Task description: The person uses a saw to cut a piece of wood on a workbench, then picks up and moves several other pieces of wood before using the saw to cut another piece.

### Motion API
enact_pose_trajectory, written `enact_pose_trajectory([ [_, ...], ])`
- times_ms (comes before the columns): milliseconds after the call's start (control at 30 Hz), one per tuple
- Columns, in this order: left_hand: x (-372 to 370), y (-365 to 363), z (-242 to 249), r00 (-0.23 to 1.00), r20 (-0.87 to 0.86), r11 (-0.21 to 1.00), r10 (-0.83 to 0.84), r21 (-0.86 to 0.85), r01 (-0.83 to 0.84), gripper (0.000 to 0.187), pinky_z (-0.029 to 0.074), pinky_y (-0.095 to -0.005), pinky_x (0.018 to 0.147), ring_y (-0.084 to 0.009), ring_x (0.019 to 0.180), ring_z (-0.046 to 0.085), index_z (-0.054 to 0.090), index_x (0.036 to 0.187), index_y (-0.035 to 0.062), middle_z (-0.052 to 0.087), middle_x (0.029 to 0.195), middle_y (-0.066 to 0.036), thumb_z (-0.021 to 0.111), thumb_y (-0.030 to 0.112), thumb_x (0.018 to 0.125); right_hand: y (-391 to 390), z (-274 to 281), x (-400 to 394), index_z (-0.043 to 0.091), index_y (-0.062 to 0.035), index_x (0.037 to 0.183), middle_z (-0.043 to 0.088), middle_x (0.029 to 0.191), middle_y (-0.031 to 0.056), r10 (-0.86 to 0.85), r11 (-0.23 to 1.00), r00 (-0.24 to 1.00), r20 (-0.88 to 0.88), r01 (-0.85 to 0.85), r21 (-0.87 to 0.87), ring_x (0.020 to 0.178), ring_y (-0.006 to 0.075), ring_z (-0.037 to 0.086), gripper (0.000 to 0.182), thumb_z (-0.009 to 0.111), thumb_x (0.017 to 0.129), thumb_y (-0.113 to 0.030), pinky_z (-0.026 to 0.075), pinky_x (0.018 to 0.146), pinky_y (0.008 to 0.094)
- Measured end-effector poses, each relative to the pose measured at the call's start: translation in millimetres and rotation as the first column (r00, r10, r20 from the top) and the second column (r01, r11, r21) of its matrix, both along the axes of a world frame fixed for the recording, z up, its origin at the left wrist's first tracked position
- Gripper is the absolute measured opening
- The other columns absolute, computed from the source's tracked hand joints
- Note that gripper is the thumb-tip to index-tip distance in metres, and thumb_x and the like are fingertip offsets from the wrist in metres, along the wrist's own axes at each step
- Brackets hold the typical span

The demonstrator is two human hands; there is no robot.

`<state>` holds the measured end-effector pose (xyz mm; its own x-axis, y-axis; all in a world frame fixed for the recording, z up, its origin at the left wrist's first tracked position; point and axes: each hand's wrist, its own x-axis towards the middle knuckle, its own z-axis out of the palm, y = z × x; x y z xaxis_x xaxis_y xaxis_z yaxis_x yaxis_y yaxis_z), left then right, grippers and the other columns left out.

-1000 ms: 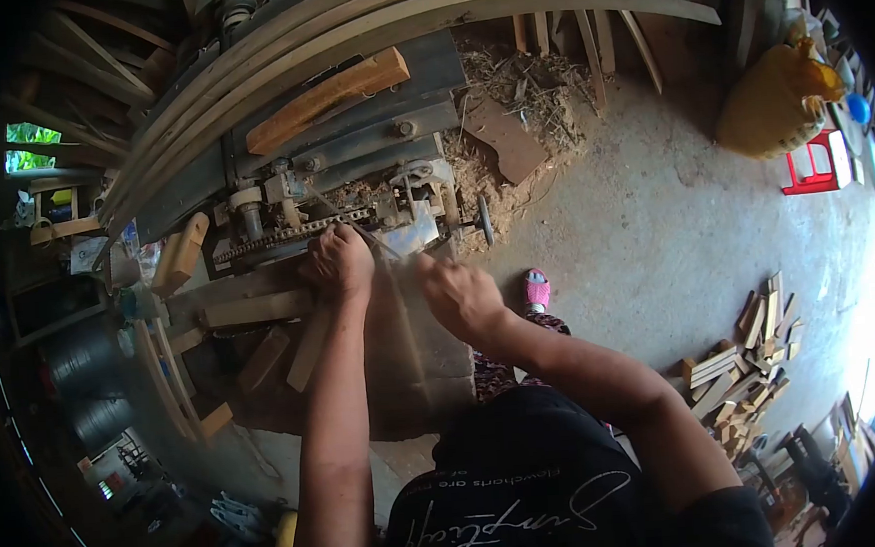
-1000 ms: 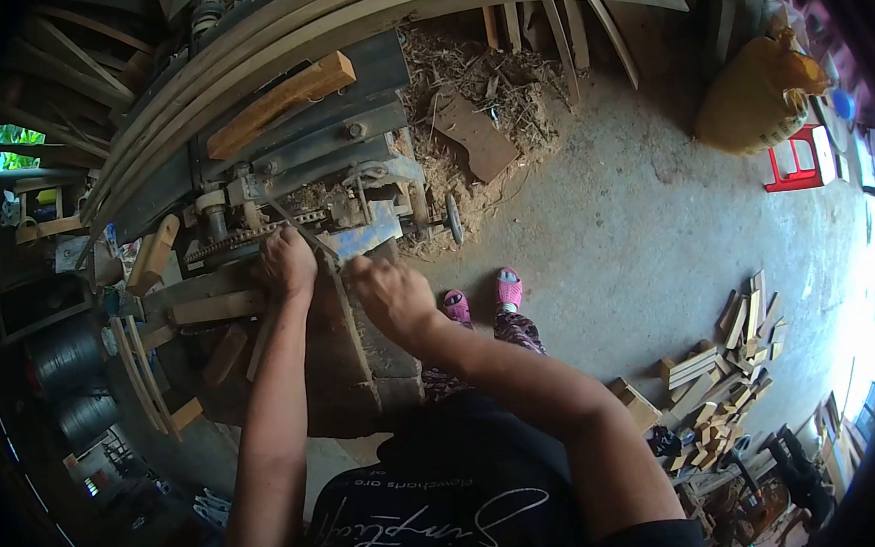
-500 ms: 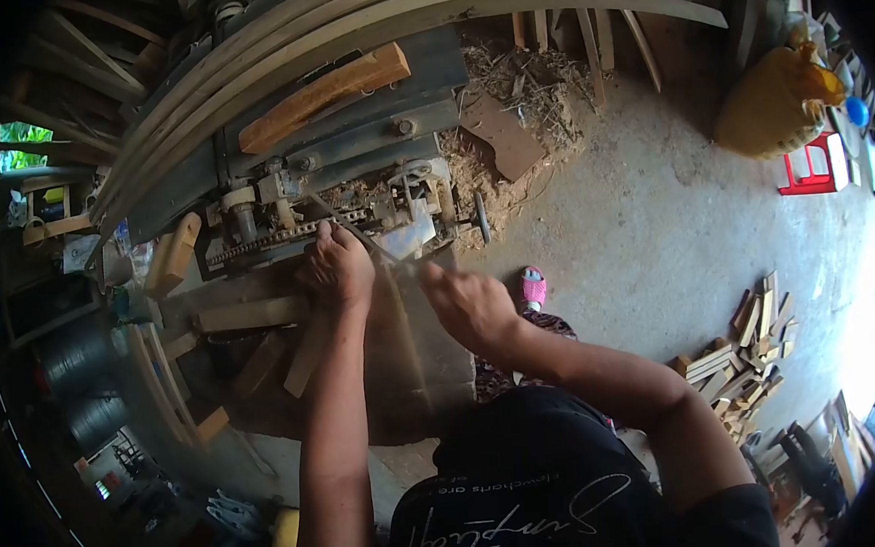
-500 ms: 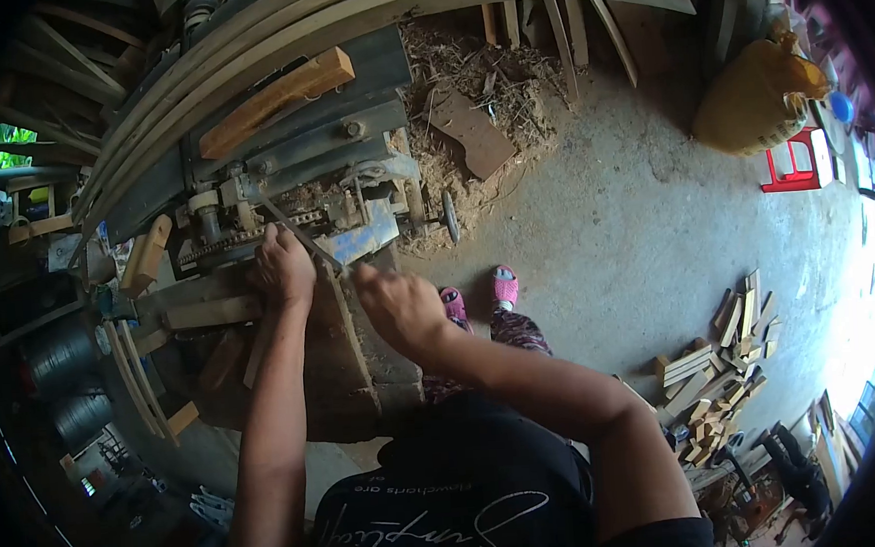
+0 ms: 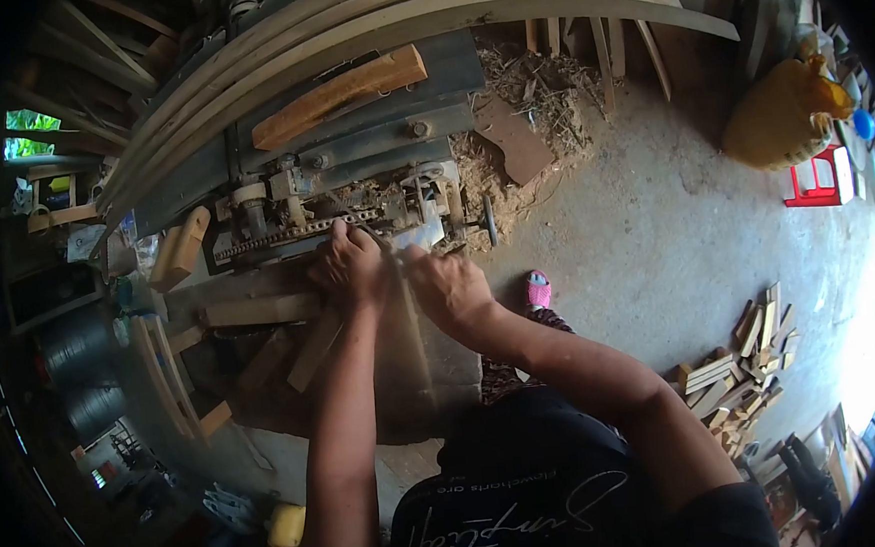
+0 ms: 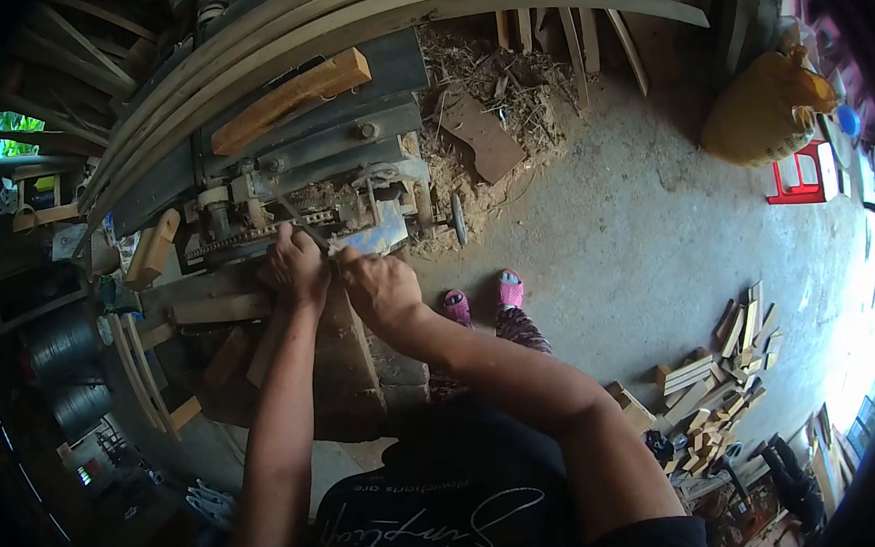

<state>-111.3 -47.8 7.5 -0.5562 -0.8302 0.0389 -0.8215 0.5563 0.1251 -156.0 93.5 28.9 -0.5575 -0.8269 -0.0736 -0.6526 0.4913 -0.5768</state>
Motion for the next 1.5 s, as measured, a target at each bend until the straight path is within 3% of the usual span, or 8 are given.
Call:
enact_pose_trajectory([
  [167,-6.0,5.8,7.0,1.000,0.010,0.999,0.002,-0.045,-0.001,0.023,0.034,-0.0544,0.075,-0.0409,0.079,0.055,0.056,0.088,0.0129,0.061,0.081,-0.017,0.036,0.023,0.082,17.3,27.5,-2.0,0.045,-0.0017,0.094,0.060,0.071,0.0133,-0.011,0.970,0.980,0.198,-0.038,0.238,0.066,0.0292,0.063,0.012,0.044,0.088,-0.012,0.052,0.058,0.0377],
  [267,-1.3,2.8,-1.3,1.000,0.003,1.000,0.027,0.006,-0.027,0.025,0.033,-0.0547,0.077,-0.0411,0.084,0.055,0.056,0.089,0.0122,0.062,0.085,-0.018,0.034,0.023,0.083,-6.1,-9.6,3.8,0.044,-0.0022,0.095,0.059,0.067,0.0152,-0.038,0.995,0.990,0.138,0.051,-0.090,0.059,0.0299,0.062,0.012,0.044,0.087,-0.011,0.050,0.050,0.0376],
  [433,-10.8,7.0,12.6,0.996,0.051,0.997,0.071,0.028,-0.073,0.024,0.034,-0.0481,0.083,-0.0338,0.086,0.056,0.059,0.085,0.0106,0.061,0.085,-0.015,0.039,0.023,0.081,44.1,24.8,13.8,0.046,-0.0010,0.098,0.059,0.070,0.0156,-0.011,0.988,0.988,0.157,-0.013,0.152,0.058,0.0280,0.061,0.018,0.048,0.082,-0.008,0.050,0.049,0.0354],
  [633,-6.5,2.8,3.5,0.996,0.074,0.997,0.058,0.041,-0.061,0.021,0.035,-0.0478,0.080,-0.0333,0.087,0.055,0.057,0.078,0.0138,0.062,0.081,-0.013,0.038,0.023,0.083,12.6,-8.0,6.0,0.046,-0.0019,0.102,0.059,0.072,0.0117,-0.001,0.999,0.999,0.050,0.003,-0.053,0.065,0.0276,0.063,0.021,0.047,0.083,-0.010,0.052,0.058,0.0372],
  [800,-1.3,1.5,-5.6,0.997,0.048,0.998,0.053,0.018,-0.054,0.021,0.033,-0.0495,0.081,-0.0339,0.086,0.055,0.057,0.082,0.0163,0.061,0.084,-0.013,0.039,0.026,0.085,70.8,5.6,22.4,0.042,-0.0043,0.096,0.061,0.076,0.0159,-0.112,0.967,0.965,0.237,0.051,0.251,0.063,0.0307,0.063,0.013,0.044,0.089,-0.015,0.050,0.052,0.0413],
  [1167,-1.2,5.2,2.6,0.992,-0.076,0.983,0.097,0.164,-0.084,0.025,0.030,-0.0541,0.087,-0.0327,0.095,0.053,0.056,0.087,0.0129,0.060,0.092,-0.013,0.038,0.031,0.087,86.3,6.9,7.3,0.039,-0.0044,0.094,0.059,0.071,0.0229,-0.186,0.975,0.908,0.376,0.217,-0.042,0.067,0.0404,0.060,0.020,0.045,0.091,-0.024,0.047,0.056,0.0480],
  [1233,7.2,6.2,5.2,0.932,-0.359,0.972,-0.047,0.198,0.126,0.026,0.030,-0.0499,0.091,-0.0321,0.098,0.050,0.057,0.092,0.0110,0.056,0.103,-0.011,0.044,0.033,0.087,103.6,4.7,12.1,0.039,-0.0045,0.093,0.059,0.070,0.0224,-0.169,0.983,0.917,0.360,0.185,-0.010,0.067,0.0409,0.059,0.021,0.046,0.090,-0.024,0.047,0.057,0.0483],
  [1500,76.7,59.2,25.0,0.812,-0.428,0.891,-0.397,0.035,0.453,0.039,0.036,-0.0416,0.089,-0.0327,0.105,0.045,0.051,0.114,0.0055,0.046,0.112,-0.015,0.062,0.024,0.082,146.1,-0.8,37.9,0.041,-0.0035,0.089,0.058,0.073,0.0241,-0.319,0.926,0.857,0.406,0.373,-0.060,0.069,0.0426,0.057,0.021,0.051,0.088,-0.022,0.044,0.058,0.0480],
])
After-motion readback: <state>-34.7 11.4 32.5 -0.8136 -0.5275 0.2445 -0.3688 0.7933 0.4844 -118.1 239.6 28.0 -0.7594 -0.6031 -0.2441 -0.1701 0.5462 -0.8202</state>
